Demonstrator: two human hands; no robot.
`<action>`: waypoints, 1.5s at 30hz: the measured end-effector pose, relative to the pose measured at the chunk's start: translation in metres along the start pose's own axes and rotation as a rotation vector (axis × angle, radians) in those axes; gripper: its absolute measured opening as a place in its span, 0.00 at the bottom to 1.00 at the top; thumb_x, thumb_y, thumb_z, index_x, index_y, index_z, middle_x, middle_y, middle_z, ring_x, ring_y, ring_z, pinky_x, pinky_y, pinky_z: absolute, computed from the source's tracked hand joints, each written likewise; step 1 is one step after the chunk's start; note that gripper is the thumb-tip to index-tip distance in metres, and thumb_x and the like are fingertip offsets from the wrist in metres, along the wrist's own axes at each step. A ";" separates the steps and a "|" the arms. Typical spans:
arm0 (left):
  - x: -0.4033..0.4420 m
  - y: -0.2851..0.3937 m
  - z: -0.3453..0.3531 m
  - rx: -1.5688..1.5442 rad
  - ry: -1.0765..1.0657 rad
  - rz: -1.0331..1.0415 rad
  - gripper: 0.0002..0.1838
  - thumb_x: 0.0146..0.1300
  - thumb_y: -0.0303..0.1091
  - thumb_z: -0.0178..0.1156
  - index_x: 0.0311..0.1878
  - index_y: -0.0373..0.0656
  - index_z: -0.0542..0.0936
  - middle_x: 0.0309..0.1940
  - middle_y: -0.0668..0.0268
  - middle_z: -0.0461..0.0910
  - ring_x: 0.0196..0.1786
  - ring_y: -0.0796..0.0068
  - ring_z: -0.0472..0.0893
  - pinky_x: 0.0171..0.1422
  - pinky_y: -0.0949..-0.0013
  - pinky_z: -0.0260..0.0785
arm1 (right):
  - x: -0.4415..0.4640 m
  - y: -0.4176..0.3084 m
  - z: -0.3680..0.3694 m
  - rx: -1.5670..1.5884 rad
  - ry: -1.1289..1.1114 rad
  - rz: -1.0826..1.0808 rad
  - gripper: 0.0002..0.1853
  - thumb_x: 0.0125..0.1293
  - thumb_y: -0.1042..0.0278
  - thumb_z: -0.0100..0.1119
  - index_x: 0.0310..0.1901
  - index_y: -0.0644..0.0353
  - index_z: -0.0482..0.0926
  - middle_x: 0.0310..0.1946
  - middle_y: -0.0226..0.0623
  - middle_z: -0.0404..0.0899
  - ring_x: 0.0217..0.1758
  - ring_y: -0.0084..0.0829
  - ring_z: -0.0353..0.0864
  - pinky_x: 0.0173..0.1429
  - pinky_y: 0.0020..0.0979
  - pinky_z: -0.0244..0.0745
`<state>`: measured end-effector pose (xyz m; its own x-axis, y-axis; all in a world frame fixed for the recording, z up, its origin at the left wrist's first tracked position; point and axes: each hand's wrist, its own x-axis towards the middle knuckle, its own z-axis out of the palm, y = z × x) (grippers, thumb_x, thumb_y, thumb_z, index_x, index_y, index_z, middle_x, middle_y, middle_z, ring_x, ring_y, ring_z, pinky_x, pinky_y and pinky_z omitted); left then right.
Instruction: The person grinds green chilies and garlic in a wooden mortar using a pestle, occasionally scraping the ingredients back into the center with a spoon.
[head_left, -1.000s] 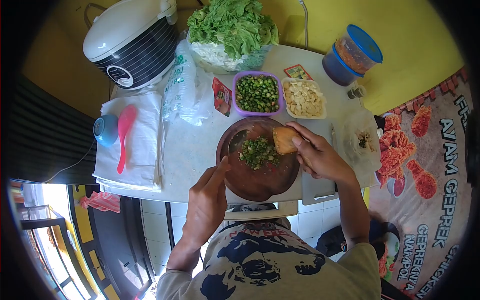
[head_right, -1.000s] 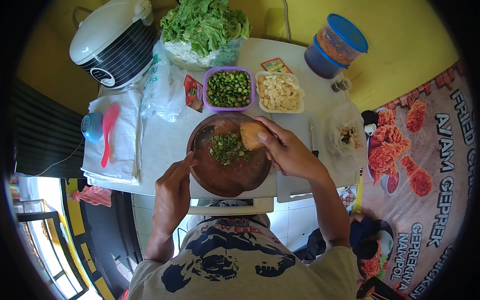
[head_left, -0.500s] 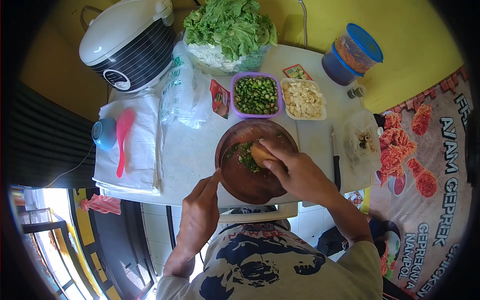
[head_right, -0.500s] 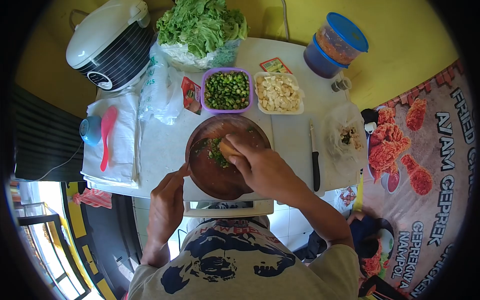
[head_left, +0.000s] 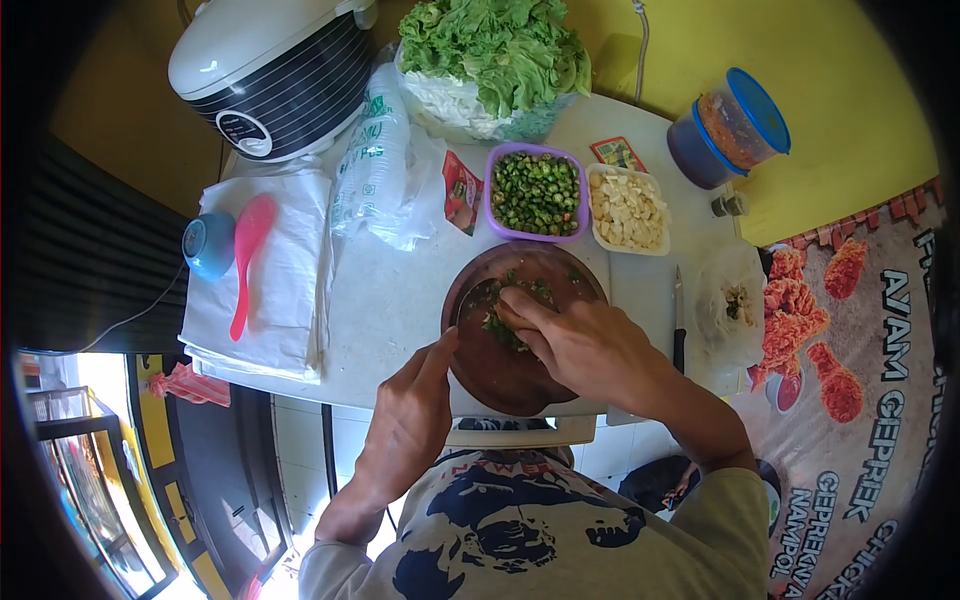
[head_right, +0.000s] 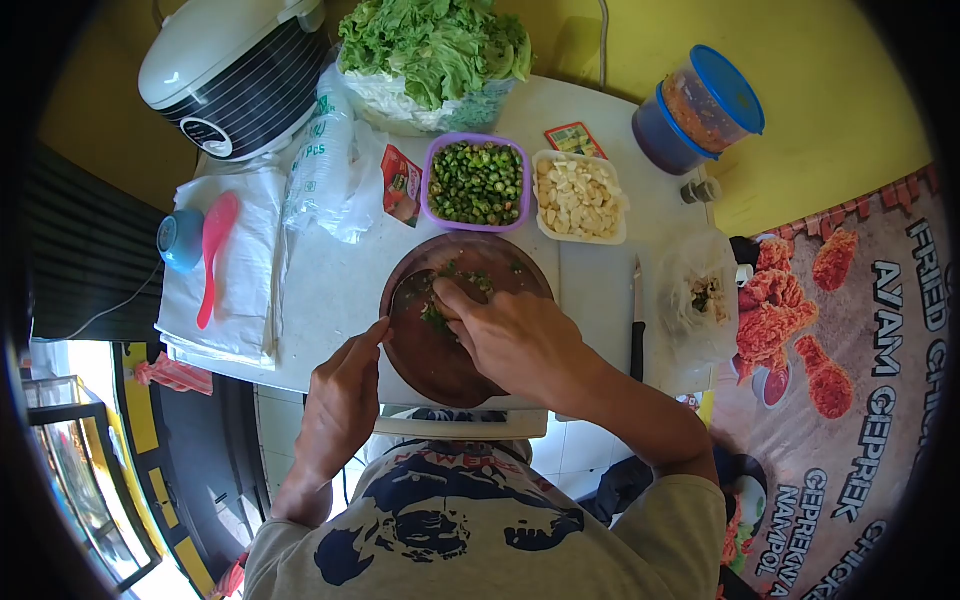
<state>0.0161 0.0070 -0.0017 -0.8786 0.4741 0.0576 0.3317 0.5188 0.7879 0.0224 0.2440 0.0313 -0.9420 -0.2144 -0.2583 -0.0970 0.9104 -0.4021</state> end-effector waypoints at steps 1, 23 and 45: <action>0.002 -0.002 -0.001 0.001 0.007 0.005 0.22 0.72 0.14 0.53 0.67 0.31 0.79 0.54 0.43 0.86 0.55 0.42 0.88 0.55 0.55 0.81 | 0.002 0.003 0.001 -0.006 0.005 -0.004 0.24 0.77 0.59 0.59 0.71 0.54 0.74 0.24 0.54 0.84 0.27 0.58 0.86 0.34 0.55 0.82; 0.020 0.000 0.013 -0.045 -0.043 0.228 0.24 0.69 0.14 0.53 0.68 0.30 0.79 0.51 0.44 0.87 0.51 0.43 0.88 0.56 0.54 0.79 | -0.035 0.066 0.003 0.924 -0.077 0.267 0.30 0.86 0.47 0.50 0.83 0.47 0.64 0.32 0.36 0.80 0.25 0.23 0.76 0.29 0.27 0.74; 0.000 0.005 -0.006 -0.042 -0.231 0.250 0.27 0.67 0.10 0.53 0.69 0.36 0.80 0.55 0.47 0.87 0.56 0.45 0.88 0.58 0.55 0.82 | -0.043 0.065 0.015 1.201 0.041 0.455 0.30 0.87 0.47 0.48 0.84 0.42 0.61 0.29 0.29 0.73 0.20 0.17 0.68 0.18 0.23 0.60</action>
<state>0.0154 0.0052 0.0062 -0.6690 0.7342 0.1155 0.5082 0.3386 0.7919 0.0610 0.3072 0.0029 -0.8250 0.0600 -0.5619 0.5632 0.0053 -0.8263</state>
